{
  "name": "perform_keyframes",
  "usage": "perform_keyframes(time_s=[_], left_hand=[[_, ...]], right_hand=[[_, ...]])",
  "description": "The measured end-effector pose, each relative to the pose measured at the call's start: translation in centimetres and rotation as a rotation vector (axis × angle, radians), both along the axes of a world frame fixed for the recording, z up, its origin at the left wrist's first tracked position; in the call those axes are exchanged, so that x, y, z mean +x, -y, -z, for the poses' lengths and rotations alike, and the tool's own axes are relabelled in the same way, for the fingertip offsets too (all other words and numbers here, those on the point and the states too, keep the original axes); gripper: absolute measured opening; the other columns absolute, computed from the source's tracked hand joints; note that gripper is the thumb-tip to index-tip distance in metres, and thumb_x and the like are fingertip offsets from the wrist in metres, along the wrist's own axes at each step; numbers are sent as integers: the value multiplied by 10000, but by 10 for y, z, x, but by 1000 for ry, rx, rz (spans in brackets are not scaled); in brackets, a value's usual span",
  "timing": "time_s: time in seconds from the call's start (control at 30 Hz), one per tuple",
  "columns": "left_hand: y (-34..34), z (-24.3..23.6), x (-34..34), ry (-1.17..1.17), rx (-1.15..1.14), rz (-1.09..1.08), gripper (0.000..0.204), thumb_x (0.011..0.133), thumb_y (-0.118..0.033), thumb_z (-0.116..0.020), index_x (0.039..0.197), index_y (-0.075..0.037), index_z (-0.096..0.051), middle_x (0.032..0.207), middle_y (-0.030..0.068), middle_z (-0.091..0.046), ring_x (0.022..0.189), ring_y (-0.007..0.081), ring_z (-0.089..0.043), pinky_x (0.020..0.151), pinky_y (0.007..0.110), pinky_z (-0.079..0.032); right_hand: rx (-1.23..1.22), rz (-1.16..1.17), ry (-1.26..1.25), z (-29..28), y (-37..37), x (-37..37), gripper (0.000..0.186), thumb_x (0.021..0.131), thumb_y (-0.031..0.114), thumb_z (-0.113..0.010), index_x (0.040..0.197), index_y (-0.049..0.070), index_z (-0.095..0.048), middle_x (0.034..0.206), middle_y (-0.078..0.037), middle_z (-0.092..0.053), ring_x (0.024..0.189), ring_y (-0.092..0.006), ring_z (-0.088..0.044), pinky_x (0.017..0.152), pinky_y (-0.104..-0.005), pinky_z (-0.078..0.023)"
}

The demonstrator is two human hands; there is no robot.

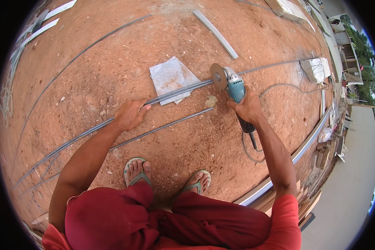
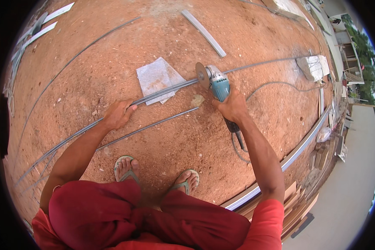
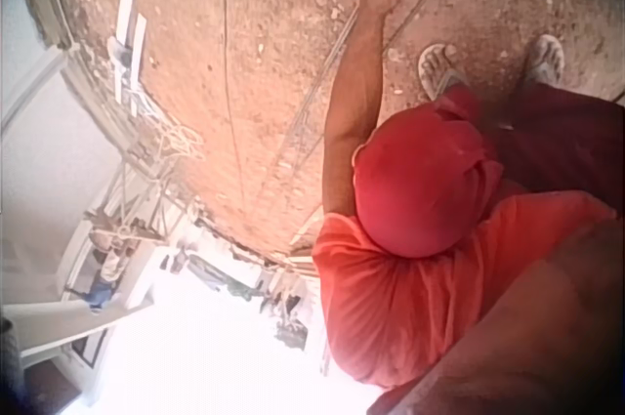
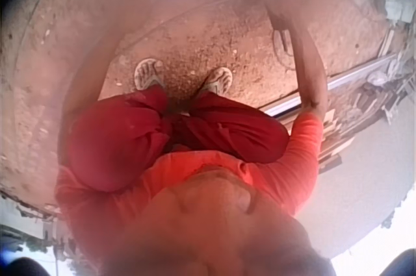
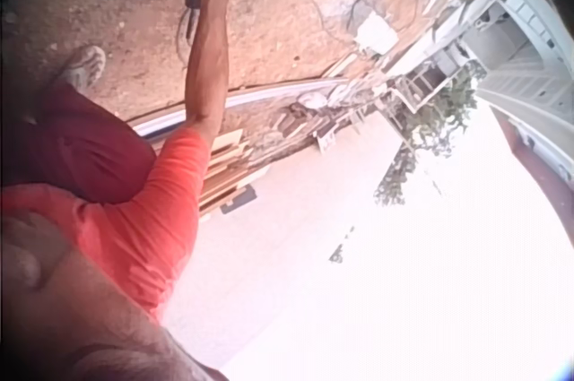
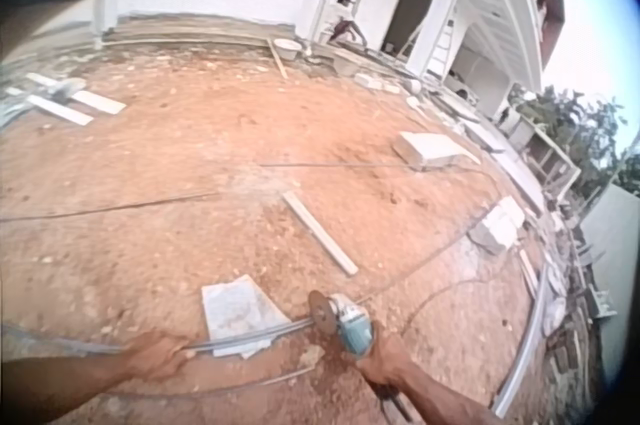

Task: The person measures and cuts long metal rods using a tape measure and an angle grinder. They repeatedly align the rods, mark cut points, and use the grinder to sever them, creating sparks. The person also moves the cut pieces and repositions the remaining rods for further cutting.

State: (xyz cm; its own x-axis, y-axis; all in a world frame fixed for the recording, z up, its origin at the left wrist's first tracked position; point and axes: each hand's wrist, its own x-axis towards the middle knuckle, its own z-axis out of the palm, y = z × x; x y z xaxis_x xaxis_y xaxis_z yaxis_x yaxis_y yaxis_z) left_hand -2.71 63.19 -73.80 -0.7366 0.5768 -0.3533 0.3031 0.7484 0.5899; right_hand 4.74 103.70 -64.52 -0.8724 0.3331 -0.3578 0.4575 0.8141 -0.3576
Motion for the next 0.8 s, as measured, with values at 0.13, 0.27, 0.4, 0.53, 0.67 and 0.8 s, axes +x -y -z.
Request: perform_keyframes(time_s=[0.13,0.27,0.4,0.53,0.67,0.8], left_hand=[[0,2,1,-9,31,-12,435,1066,-412,-488,1064,-3,-635,879,281,-666,873,485,-656,771,547,-485],[2,5,1,-27,14,-5,439,1064,-430,-485,1042,-16,-632,869,270,-667,867,487,-652,769,552,-486],[0,2,2,-3,-4,-11,451,1064,-447,-475,1046,-23,-628,871,264,-671,869,485,-653,773,558,-487],[1,2,1,-2,-3,-9,451,1064,-451,-469,1064,-30,-629,880,265,-675,874,489,-654,778,564,-489],[2,6,4,-74,43,-15,440,1064,-441,-469,1077,-32,-632,890,267,-679,880,493,-656,782,566,-492],[2,4,3,-48,30,-10,434,1064,-433,-470,1080,-31,-632,892,269,-679,882,493,-658,783,565,-493]], right_hand=[[22,-25,-12,3,-4,0,696,727,283,-835,1211,-142,-570,968,-298,-708,909,-405,-717,832,-466,-566],[90,-49,-30,6,-3,0,678,726,276,-828,1192,-143,-571,974,-308,-710,918,-421,-721,847,-472,-571],[65,-46,1,4,-2,0,690,728,256,-823,1208,-157,-549,1003,-329,-704,938,-429,-721,855,-476,-577],[53,-28,19,3,-2,1,675,720,224,-816,1214,-151,-549,1017,-325,-695,944,-413,-717,848,-470,-577],[79,-54,-14,11,-5,2,664,712,206,-822,1213,-139,-556,1019,-309,-696,944,-404,-715,849,-460,-576],[65,-61,16,9,-7,2,715,737,247,-831,1234,-165,-524,1066,-361,-686,983,-446,-717,888,-490,-581]])
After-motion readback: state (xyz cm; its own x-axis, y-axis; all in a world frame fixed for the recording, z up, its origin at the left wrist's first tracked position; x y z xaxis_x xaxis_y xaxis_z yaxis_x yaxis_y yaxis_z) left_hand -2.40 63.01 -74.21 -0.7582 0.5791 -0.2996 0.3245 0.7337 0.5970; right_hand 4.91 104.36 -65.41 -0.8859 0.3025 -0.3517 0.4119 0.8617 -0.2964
